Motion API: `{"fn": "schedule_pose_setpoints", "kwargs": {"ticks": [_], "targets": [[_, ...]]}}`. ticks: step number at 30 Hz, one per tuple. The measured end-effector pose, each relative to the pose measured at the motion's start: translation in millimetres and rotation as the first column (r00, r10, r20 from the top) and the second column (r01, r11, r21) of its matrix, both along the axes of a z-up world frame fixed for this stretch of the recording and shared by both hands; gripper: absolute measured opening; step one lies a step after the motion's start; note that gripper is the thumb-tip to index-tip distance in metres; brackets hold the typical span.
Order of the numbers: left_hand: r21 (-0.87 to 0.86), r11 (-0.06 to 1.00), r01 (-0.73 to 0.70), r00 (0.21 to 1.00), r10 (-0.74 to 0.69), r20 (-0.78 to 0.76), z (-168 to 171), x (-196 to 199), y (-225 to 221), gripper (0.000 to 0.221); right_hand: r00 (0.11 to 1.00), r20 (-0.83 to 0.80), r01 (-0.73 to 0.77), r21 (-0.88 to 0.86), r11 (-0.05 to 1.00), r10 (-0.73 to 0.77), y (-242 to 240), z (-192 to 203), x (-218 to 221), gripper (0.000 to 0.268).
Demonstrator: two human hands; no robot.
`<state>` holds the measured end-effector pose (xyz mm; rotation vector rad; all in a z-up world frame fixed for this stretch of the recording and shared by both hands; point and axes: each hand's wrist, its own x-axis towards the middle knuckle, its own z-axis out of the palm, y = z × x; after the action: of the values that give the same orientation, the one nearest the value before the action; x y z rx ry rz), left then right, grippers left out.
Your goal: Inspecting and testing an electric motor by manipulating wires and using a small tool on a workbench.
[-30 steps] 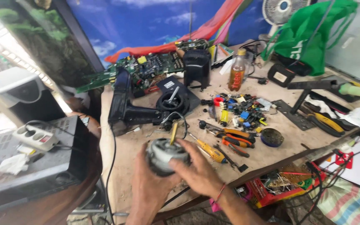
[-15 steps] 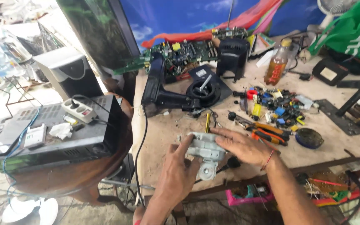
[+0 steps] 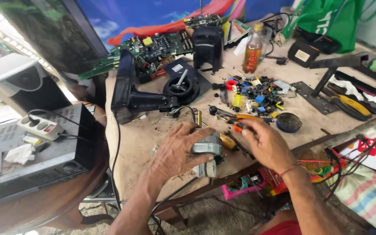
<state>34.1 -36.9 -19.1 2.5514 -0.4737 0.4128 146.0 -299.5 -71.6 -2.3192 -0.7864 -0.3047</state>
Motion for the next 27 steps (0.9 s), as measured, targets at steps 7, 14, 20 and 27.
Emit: {"fn": "schedule_pose_setpoints", "kwargs": {"ticks": [7, 14, 20, 27], "targets": [[-0.152, 0.987, 0.054, 0.993, -0.037, 0.112, -25, 8, 10, 0.054, 0.998, 0.065, 0.019, -0.14, 0.99, -0.01, 11, -39, -25, 0.039], [-0.327, 0.846, -0.421, 0.892, 0.452, 0.022, -16, -32, 0, 0.067, 0.96, 0.28, 0.069, -0.258, 0.964, 0.006, 38, -45, -10, 0.045], [-0.266, 0.798, -0.541, 0.834, 0.55, -0.046, -16, -38, 1, 0.07, 0.992, 0.058, 0.111, 0.097, 0.989, -0.117, 39, -30, -35, 0.037], [-0.029, 0.829, -0.559, 0.827, 0.559, 0.054, -19, -24, -25, 0.063, 0.857, -0.441, 0.218, 0.779, 0.588, 0.266, -16, -175, -116, 0.058]]}}
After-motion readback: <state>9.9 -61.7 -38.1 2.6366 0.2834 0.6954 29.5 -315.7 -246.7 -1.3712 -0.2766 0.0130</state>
